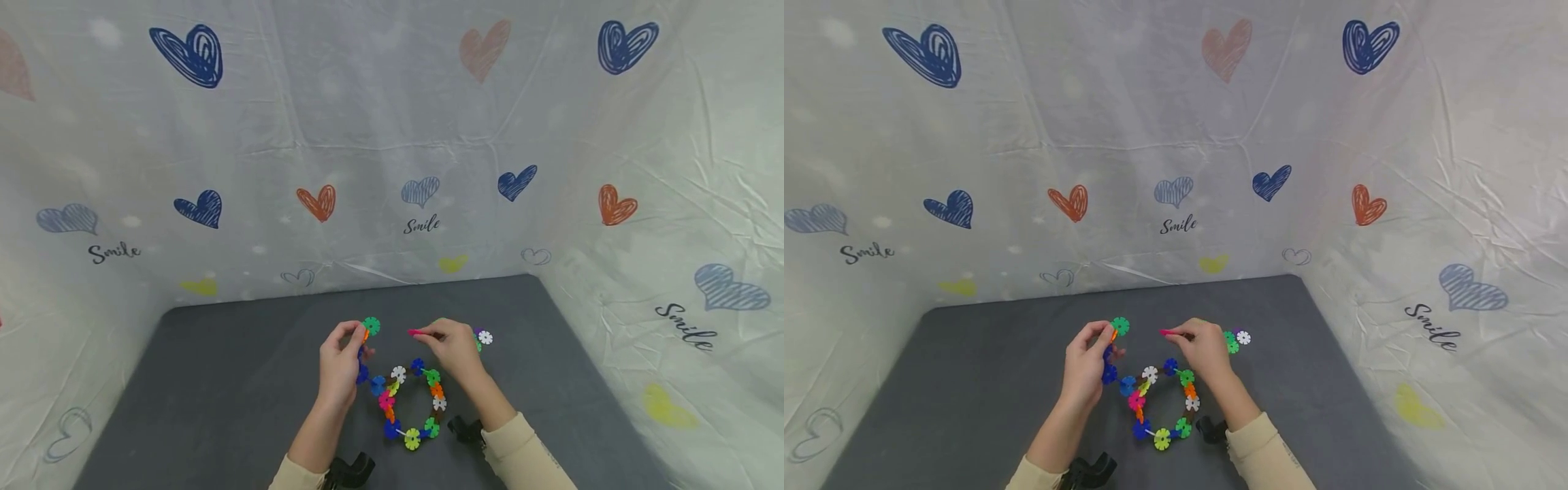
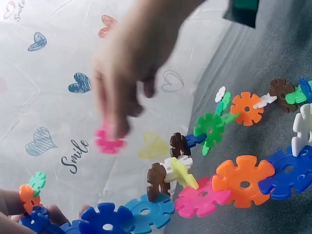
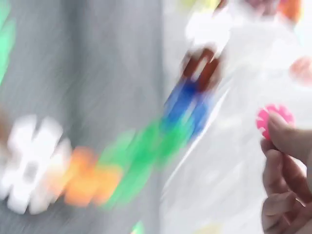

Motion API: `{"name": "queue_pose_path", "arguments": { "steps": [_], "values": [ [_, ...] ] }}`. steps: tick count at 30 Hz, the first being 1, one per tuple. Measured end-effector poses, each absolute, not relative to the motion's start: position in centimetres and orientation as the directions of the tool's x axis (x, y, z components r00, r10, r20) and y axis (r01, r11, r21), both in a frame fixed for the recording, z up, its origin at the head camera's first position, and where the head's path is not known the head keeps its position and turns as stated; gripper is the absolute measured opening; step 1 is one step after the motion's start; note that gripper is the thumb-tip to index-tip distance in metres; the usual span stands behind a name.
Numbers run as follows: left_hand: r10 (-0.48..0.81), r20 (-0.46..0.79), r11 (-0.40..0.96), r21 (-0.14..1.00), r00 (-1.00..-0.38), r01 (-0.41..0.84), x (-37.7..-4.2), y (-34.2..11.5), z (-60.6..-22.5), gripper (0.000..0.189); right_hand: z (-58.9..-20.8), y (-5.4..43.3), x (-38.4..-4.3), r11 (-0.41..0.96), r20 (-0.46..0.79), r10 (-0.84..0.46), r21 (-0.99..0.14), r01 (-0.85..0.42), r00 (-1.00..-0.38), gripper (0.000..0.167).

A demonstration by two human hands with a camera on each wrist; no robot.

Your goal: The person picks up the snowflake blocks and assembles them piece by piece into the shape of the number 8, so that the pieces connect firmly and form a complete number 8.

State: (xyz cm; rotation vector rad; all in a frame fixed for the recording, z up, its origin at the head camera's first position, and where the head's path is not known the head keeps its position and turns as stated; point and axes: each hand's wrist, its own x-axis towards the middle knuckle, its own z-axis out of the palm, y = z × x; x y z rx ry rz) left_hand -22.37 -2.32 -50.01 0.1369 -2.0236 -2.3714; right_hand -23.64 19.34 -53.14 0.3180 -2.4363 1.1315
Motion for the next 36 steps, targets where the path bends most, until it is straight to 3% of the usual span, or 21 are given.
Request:
{"name": "queue_pose_path", "arguments": {
  "steps": [4,8,20,26,30,36],
  "values": [
    [-0.117,-0.037,-0.184,0.983,-0.992,-0.015,-22.3,-2.1,-50.0,0.022,-51.1,17.3,-22.5,0.653,0.705,-0.078,-0.498,-0.571,-0.705,0.008],
    [-0.123,-0.024,-0.202,0.979,-0.992,0.001,-22.2,-1.7,-50.1,0.024,-50.3,16.1,-21.9,0.698,0.807,-0.110,-0.352,-0.623,-0.580,0.012],
    [-0.071,0.014,-0.170,0.985,-0.997,0.026,-21.9,-1.4,-49.7,0.019,-49.8,16.3,-22.4,0.717,0.873,-0.223,-0.156,-0.680,-0.435,0.016],
    [-0.025,0.078,-0.069,0.994,-0.997,0.079,-21.5,-1.4,-49.4,0.019,-49.5,16.9,-22.4,0.697,0.879,-0.316,-0.039,-0.716,-0.356,0.015],
    [0.002,0.119,-0.059,0.991,-0.993,0.119,-21.3,-1.3,-49.3,0.018,-49.4,17.1,-22.4,0.685,0.885,-0.333,-0.010,-0.729,-0.324,0.007],
    [0.045,0.132,-0.047,0.990,-0.990,0.130,-21.3,-1.5,-49.2,0.019,-49.4,17.4,-22.6,0.645,0.892,-0.351,0.010,-0.764,-0.285,0.013]
  ]
}}
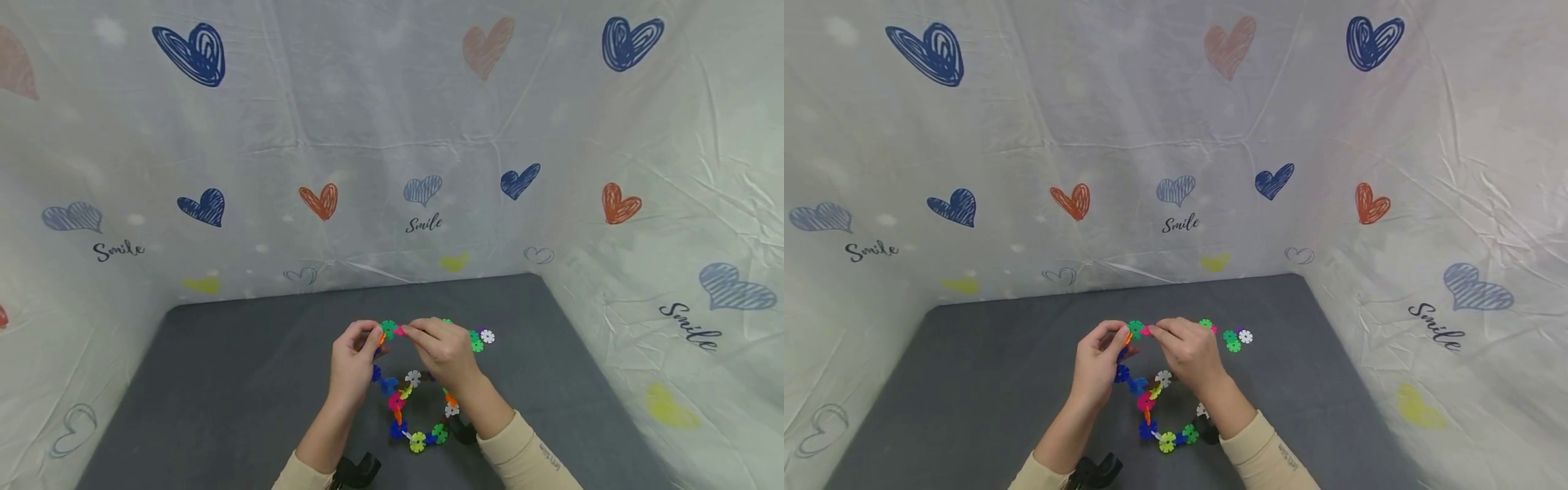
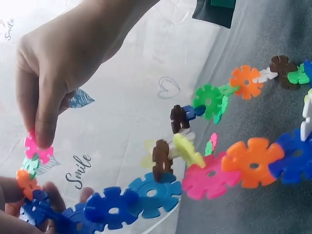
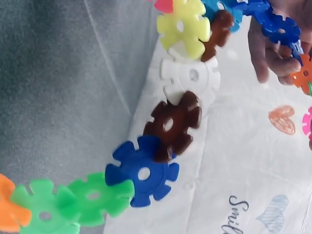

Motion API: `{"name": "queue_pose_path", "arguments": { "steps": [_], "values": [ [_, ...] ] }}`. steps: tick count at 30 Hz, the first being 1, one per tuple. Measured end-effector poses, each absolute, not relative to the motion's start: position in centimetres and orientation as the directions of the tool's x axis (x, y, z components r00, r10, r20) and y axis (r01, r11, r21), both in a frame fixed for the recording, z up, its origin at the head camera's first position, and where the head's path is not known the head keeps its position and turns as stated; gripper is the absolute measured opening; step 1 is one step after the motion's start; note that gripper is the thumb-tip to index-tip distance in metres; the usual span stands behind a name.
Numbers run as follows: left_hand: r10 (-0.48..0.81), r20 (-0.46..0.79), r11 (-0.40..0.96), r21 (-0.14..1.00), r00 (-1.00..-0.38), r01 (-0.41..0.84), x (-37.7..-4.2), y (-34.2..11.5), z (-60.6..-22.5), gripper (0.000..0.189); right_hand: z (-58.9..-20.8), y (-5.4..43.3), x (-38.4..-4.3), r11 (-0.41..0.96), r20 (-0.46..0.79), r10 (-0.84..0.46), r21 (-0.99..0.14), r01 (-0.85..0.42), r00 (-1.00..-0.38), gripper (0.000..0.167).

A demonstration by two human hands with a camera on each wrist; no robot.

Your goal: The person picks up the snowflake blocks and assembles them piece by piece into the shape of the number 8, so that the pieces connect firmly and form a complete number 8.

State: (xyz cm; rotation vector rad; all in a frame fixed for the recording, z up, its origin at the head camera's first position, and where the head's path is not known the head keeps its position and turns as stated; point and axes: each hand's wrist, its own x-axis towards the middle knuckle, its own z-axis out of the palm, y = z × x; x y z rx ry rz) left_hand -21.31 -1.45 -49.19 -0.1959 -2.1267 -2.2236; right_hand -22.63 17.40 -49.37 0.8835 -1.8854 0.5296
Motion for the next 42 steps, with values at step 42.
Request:
{"name": "queue_pose_path", "arguments": {
  "steps": [42],
  "values": [
    [-0.024,-0.062,0.246,0.967,-0.998,-0.066,-22.2,-4.0,-50.3,0.024,-59.9,25.2,-28.5,0.961,0.117,0.004,-0.276,-0.029,-0.993,0.041]
  ]
}}
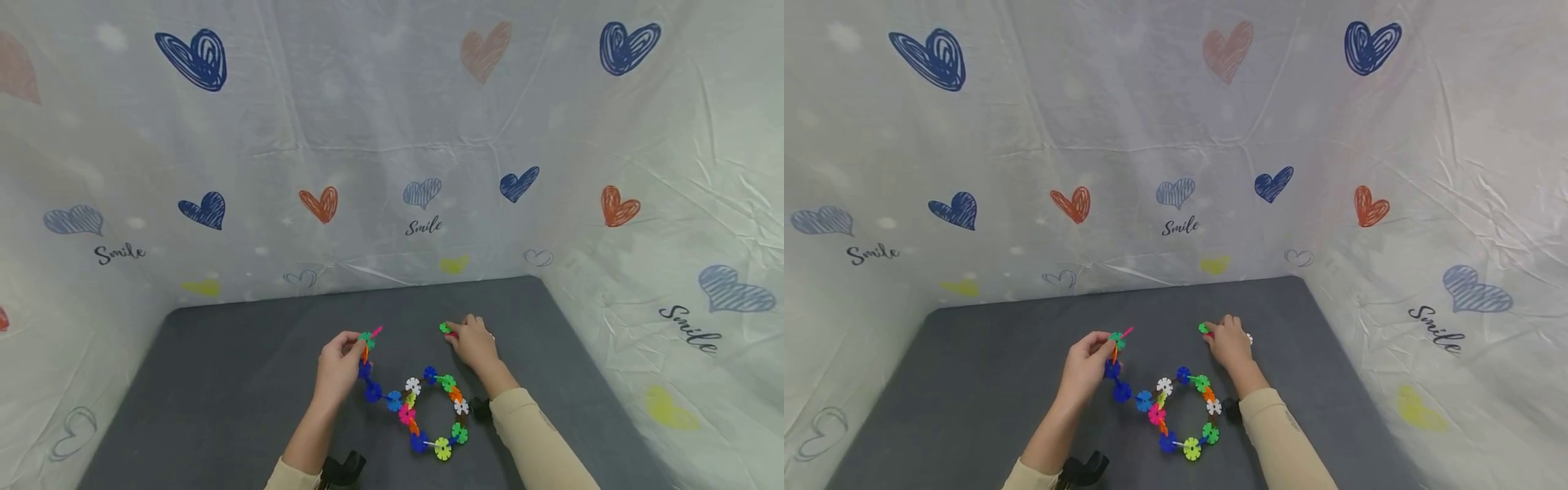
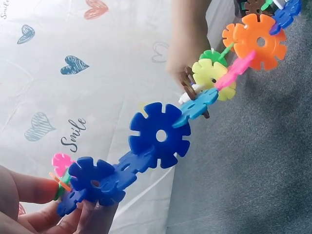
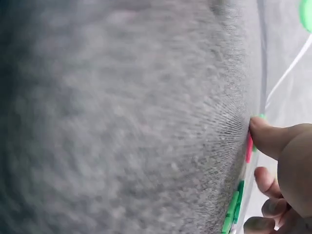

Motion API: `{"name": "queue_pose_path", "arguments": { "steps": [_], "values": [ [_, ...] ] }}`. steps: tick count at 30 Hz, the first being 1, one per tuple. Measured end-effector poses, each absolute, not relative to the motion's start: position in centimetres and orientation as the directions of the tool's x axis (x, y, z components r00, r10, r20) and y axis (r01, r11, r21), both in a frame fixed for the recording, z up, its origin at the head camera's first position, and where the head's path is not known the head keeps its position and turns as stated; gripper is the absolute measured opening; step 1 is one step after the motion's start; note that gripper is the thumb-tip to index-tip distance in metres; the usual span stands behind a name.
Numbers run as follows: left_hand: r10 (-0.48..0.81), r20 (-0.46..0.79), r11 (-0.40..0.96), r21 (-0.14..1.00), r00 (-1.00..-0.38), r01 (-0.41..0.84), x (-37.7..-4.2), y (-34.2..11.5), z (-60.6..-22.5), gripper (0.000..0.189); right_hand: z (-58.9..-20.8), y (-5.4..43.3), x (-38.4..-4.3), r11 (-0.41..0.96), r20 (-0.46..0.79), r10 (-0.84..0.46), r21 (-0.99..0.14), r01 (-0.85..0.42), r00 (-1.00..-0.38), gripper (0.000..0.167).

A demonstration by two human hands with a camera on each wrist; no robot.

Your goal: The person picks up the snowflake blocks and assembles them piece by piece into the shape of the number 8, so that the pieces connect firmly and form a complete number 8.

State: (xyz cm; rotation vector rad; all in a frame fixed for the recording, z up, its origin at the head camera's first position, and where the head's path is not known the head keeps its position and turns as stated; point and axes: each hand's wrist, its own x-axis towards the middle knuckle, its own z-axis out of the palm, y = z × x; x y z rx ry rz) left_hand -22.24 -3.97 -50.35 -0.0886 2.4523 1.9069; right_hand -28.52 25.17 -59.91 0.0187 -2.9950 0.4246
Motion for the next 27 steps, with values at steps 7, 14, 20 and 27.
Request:
{"name": "queue_pose_path", "arguments": {
  "steps": [7,14,20,27],
  "values": [
    [-0.010,-0.076,0.246,0.966,-0.997,-0.076,-22.1,-3.8,-50.3,0.028,-59.7,25.2,-28.3,0.931,0.132,0.032,-0.365,-0.018,-0.991,0.021],
    [0.009,-0.031,0.267,0.963,-0.999,-0.027,-22.1,-3.6,-50.6,0.024,-58.6,25.0,-27.4,0.881,0.268,0.084,-0.470,-0.054,-0.960,0.012],
    [0.021,-0.021,0.261,0.965,-1.000,-0.015,-22.0,-3.6,-50.7,0.020,-55.2,23.4,-25.5,0.736,0.367,0.118,-0.657,-0.167,-0.923,0.015],
    [0.046,0.044,0.275,0.960,-0.998,0.055,-21.8,-3.7,-51.0,0.022,-51.9,20.4,-22.4,0.430,0.364,0.032,-0.846,-0.316,-0.931,0.010]
  ]
}}
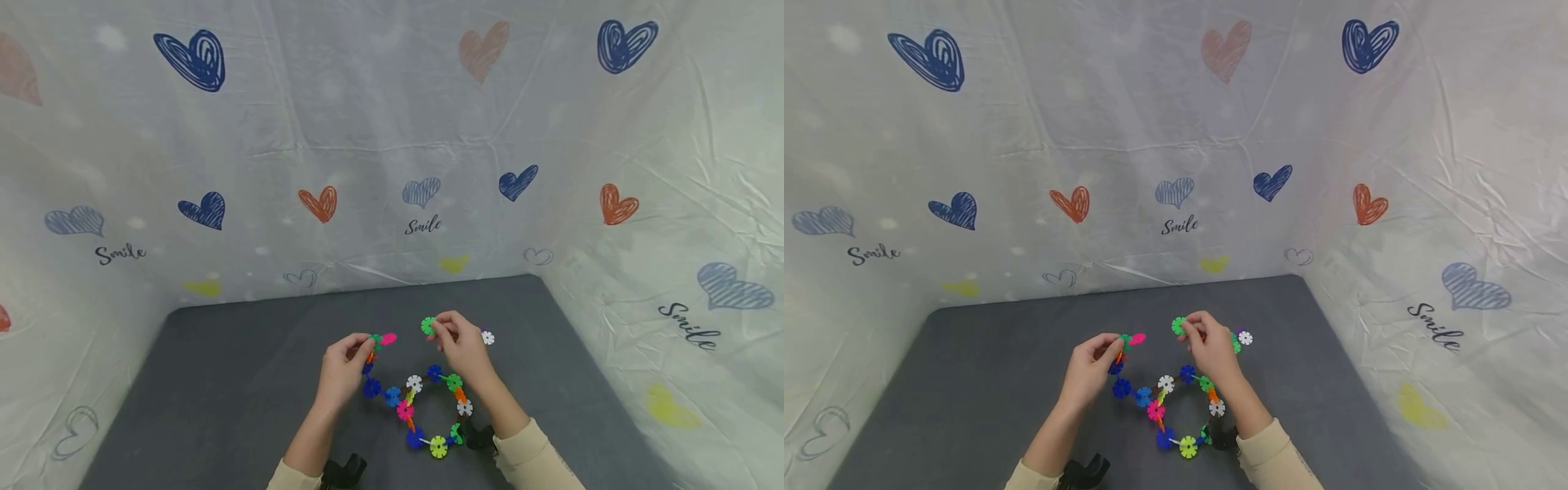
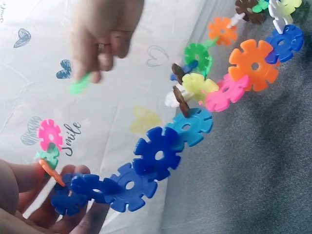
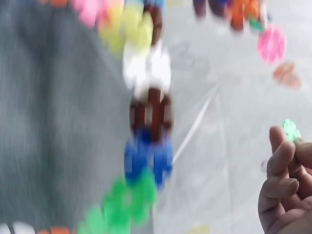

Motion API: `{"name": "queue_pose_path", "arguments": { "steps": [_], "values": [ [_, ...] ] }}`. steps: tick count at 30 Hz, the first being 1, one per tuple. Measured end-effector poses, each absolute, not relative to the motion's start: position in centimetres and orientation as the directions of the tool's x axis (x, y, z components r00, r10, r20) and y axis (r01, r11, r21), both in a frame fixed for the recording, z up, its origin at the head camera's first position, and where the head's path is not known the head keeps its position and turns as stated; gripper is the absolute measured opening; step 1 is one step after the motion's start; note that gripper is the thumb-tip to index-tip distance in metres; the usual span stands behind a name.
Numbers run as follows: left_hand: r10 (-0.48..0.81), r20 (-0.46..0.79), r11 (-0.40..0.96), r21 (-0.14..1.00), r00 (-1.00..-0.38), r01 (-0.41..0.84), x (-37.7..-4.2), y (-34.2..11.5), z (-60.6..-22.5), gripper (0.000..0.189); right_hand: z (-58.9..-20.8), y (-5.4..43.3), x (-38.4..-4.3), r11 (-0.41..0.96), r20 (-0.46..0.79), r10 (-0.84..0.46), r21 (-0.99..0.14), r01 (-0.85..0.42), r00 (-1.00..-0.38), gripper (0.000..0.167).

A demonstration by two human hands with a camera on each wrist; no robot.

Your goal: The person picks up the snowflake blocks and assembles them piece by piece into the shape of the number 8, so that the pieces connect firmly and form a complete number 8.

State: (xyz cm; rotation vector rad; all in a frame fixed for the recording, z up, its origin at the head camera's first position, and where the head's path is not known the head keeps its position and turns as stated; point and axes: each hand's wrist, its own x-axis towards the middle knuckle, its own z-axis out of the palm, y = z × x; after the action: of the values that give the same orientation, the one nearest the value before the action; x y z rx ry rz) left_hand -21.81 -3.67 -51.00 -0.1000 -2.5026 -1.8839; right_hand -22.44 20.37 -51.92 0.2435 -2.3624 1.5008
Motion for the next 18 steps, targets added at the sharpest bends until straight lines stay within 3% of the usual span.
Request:
{"name": "queue_pose_path", "arguments": {
  "steps": [9,18],
  "values": [
    [0.065,0.113,0.270,0.955,-0.991,0.127,-21.3,-3.3,-50.8,0.024,-51.1,17.5,-20.2,0.366,0.459,-0.031,-0.821,-0.438,-0.888,0.007],
    [0.083,0.146,0.250,0.955,-0.986,0.163,-20.5,-2.7,-50.4,0.024,-50.9,17.1,-19.9,0.418,0.618,-0.073,-0.694,-0.586,-0.783,0.008]
  ]
}}
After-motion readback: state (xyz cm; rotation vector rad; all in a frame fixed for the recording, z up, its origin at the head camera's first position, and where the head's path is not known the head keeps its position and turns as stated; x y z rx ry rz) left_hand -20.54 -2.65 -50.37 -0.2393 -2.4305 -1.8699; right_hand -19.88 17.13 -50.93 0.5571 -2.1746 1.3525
